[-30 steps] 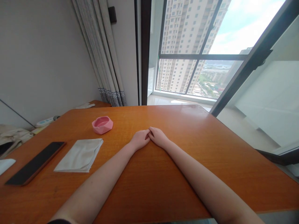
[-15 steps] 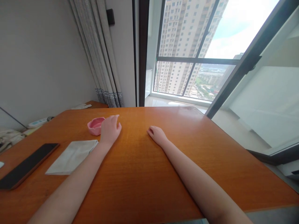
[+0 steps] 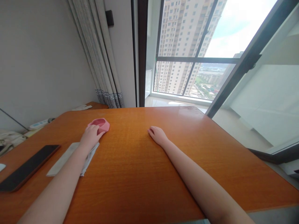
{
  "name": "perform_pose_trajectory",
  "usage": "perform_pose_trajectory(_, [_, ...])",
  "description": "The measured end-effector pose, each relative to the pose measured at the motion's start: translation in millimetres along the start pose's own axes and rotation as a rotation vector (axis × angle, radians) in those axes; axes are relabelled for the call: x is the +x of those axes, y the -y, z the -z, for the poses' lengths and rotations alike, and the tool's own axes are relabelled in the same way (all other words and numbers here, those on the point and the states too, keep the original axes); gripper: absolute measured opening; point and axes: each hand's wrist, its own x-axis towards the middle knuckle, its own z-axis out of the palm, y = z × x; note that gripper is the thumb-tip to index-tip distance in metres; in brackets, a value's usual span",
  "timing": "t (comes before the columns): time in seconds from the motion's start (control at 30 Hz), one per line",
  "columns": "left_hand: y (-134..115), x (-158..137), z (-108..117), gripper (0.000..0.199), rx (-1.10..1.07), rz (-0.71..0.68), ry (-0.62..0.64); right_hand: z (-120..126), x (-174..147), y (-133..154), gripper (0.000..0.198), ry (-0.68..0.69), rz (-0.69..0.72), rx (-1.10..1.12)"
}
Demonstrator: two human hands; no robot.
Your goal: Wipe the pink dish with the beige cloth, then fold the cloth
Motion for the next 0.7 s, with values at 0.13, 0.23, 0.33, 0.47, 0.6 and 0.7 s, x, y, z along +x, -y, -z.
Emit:
perform_pose_trajectory(0.13, [-5.0,0.5,2.1,0.026,-0.097,-0.058,-0.034,-2.8,1.3,-0.3,0.028,-0.017,-0.006,0.002])
perform_pose_trajectory(0.23, [-36.3,-3.3,9.7,0.023,-0.167,-0.153,-0.039,-4.1,1.9,-0.5,0.030,-0.034,-0.021,0.027])
perform_pose_trajectory(0.33, [-84.8,-10.3,15.8,0.018,-0.275,-0.307,-0.024,-4.0,2.5,-2.9,0.031,-0.044,-0.066,0.100])
perform_pose_trajectory(0.47, [-143.5,-23.0,14.9,0.015,-0.390,-0.519,0.042,-3.3,3.7,-10.1,0.033,-0.104,-0.122,0.268])
perform_pose_trajectory(0.6, [-171.5,-31.1,7.7,0.015,-0.422,-0.588,0.087,-4.4,5.0,-15.2,0.042,-0.138,-0.147,0.318])
perform_pose_trajectory(0.7, [-177.6,-32.8,5.1,0.015,-0.405,-0.602,0.093,-5.5,5.6,-15.0,0.043,-0.121,-0.132,0.320])
